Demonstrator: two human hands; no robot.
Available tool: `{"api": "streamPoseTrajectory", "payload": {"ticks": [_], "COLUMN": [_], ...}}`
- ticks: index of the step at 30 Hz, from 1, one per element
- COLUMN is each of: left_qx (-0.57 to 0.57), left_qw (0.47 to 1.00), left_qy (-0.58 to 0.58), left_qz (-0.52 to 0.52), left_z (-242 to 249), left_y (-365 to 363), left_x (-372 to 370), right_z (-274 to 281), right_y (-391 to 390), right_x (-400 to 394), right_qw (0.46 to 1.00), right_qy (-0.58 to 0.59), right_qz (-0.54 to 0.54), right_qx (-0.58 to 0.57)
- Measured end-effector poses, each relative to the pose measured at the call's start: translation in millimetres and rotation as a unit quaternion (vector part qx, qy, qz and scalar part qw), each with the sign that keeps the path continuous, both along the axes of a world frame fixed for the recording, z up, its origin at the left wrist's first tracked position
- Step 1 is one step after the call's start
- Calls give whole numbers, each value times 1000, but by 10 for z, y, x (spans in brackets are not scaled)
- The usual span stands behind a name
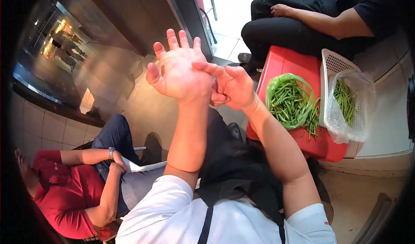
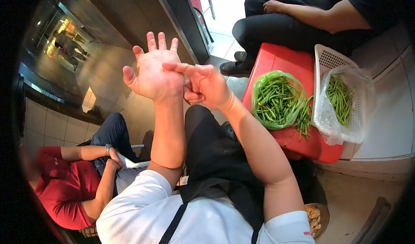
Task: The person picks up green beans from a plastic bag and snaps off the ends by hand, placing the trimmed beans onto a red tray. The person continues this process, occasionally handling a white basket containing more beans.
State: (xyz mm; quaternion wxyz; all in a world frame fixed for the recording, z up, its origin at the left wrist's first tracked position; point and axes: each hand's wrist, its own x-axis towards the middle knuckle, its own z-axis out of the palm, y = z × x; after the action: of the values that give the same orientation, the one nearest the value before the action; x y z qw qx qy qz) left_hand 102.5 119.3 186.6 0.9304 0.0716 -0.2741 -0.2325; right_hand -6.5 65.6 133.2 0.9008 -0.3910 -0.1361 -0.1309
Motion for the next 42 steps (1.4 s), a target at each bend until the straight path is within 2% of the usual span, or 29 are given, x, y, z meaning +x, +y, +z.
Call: {"api": "streamPoseTrajectory", "payload": {"ticks": [2,5,10,13,14,20,29,32,35,38,39,42], "left_qx": [5,5,9,8,5,-1,10,5,6,11,18,28], "left_qw": [1000,989,991,997,999,1000,997,995,993,990,989,985], "left_qy": [18,94,91,48,26,26,70,84,114,138,145,169], "left_qz": [-18,-111,-99,-58,-39,5,-32,-47,-19,-29,-31,-36], "left_z": [15,37,126,248,277,306,278,254,287,270,253,272], "left_y": [20,75,116,79,76,49,-168,-235,-290,-321,-307,-304], "left_x": [7,144,206,149,130,67,125,168,200,274,284,265], "right_z": [62,238,619,487,426,181,61,-41,-111,223,377,848], "right_y": [15,-104,-258,-234,-168,-90,-221,-268,-309,-536,-622,-591], "right_x": [-26,-99,-100,-5,31,131,132,79,39,-2,-24,-78], "right_qw": [1000,996,986,986,994,996,993,992,995,999,995,990], "right_qy": [18,21,47,27,19,-29,-70,-62,-43,-41,-66,-89], "right_qz": [-12,33,38,92,73,82,84,85,36,-14,-31,-55], "right_qx": [-15,-81,-158,-138,-85,34,38,72,82,4,-66,-98]}}
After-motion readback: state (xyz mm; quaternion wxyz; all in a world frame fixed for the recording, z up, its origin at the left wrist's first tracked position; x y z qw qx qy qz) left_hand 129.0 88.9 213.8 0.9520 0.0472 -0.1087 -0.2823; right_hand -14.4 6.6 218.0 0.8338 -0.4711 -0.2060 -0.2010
